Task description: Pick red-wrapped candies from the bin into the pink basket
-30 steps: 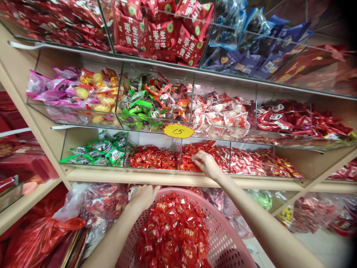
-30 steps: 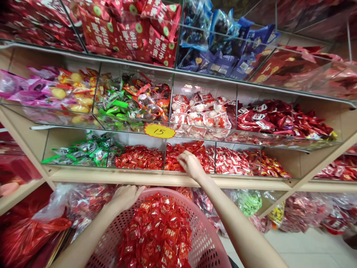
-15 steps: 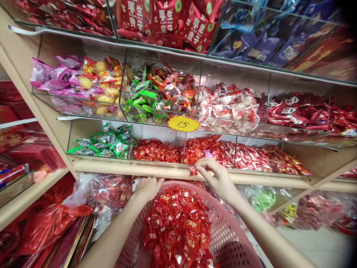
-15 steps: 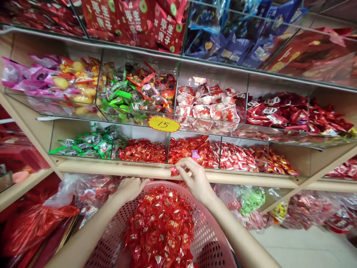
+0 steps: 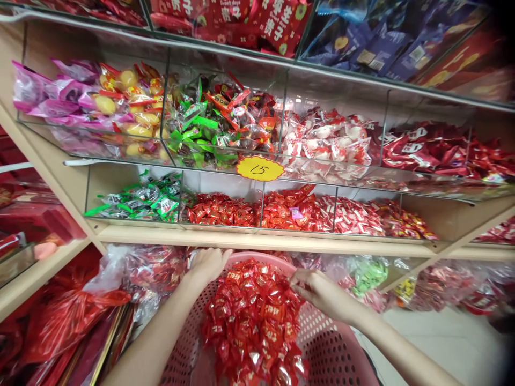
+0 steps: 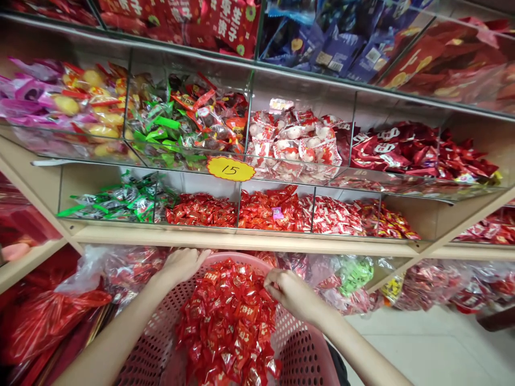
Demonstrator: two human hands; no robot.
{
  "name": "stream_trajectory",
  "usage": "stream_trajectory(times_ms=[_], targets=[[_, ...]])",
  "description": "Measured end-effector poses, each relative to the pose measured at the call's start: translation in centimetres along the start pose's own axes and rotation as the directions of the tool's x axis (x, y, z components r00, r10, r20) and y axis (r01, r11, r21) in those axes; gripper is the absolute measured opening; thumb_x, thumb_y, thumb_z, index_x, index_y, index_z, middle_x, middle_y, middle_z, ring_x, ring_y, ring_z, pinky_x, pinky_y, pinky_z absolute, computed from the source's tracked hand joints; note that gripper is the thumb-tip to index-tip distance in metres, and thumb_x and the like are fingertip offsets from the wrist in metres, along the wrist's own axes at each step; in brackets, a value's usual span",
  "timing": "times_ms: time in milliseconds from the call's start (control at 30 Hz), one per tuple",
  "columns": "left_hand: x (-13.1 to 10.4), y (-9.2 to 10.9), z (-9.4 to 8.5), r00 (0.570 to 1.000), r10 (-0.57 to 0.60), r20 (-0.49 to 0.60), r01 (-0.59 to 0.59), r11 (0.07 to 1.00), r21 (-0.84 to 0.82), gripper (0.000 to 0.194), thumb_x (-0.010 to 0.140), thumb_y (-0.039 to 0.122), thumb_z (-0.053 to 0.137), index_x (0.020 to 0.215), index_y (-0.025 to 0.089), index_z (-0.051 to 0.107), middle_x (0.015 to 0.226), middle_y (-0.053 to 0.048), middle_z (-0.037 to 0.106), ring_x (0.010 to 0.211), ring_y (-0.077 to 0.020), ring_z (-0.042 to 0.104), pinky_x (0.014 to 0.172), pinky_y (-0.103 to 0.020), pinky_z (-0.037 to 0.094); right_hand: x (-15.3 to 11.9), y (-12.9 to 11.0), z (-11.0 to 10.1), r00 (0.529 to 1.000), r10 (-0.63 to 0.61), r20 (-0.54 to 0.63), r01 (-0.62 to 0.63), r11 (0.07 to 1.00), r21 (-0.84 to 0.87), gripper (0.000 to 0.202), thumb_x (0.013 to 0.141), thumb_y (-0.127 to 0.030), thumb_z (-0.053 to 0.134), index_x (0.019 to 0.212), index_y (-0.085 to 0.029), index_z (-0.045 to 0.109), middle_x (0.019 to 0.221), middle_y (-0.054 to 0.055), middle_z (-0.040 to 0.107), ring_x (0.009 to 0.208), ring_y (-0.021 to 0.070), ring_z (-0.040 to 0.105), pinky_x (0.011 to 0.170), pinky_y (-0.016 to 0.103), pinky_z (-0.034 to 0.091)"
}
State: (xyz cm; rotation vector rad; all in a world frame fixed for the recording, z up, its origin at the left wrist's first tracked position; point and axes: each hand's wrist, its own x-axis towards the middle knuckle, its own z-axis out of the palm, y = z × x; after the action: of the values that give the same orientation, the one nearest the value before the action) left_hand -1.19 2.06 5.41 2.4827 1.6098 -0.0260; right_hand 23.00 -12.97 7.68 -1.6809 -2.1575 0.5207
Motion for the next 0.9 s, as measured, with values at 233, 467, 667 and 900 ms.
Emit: stream_trajectory(times_ms=[233, 467, 667, 900], targets=[[0.1, 0.3, 0.0, 1.0, -0.005, 0.009, 0.005, 1.0, 0.008, 0.069, 0.088, 0.053, 0.016, 0.095, 0.009, 0.069, 0.1, -0.021, 0.065, 0.095, -0.0328, 0.06, 0.082, -0.041, 0.043, -0.2, 0.4, 0.4, 0.999, 0.021, -0.042, -0.027, 0.99, -0.142, 0.021, 0.085, -0.016, 0.04, 0.073, -0.02, 0.056, 0.075, 0.003, 0.061, 0.068, 0.0147, 0.055, 0.064, 0.025, 0.04], [0.0, 0.3, -0.1, 1.0, -0.002, 0.009, 0.001, 1.0, 0.012, 0.069, 0.088, 0.053, 0.016, 0.094, 0.009, 0.069, 0.098, -0.02, 0.066, 0.094, -0.0337, 0.061, 0.081, -0.042, 0.043, 0.8, -0.3, 1.1, 0.998, 0.043, -0.052, -0.055, 0.962, -0.266, 0.019, 0.087, -0.017, 0.04, 0.08, -0.021, 0.057, 0.082, 0.004, 0.062, 0.075, 0.0152, 0.059, 0.065, 0.024, 0.04], [0.2, 0.2, 0.1, 1.0, 0.001, -0.006, -0.001, 1.0, 0.008, 0.068, 0.088, 0.052, 0.017, 0.094, 0.01, 0.069, 0.097, -0.02, 0.066, 0.093, -0.0339, 0.061, 0.08, -0.043, 0.044, 1.7, -1.0, 1.3, 0.999, 0.034, -0.036, -0.045, 0.931, -0.362, 0.023, 0.089, -0.017, 0.038, 0.075, -0.02, 0.056, 0.079, 0.003, 0.059, 0.067, 0.0138, 0.058, 0.057, 0.022, 0.036], [0.2, 0.0, 0.3, 1.0, 0.014, -0.009, -0.014, 1.0, 0.01, 0.068, 0.089, 0.051, 0.016, 0.092, 0.009, 0.069, 0.097, -0.021, 0.066, 0.093, -0.034, 0.061, 0.081, -0.043, 0.044, 2.2, -0.5, 0.9, 0.995, -0.003, -0.102, -0.029, 0.948, -0.317, 0.015, 0.088, -0.018, 0.041, 0.085, -0.021, 0.055, 0.086, 0.003, 0.058, 0.071, 0.0141, 0.058, 0.061, 0.023, 0.039]])
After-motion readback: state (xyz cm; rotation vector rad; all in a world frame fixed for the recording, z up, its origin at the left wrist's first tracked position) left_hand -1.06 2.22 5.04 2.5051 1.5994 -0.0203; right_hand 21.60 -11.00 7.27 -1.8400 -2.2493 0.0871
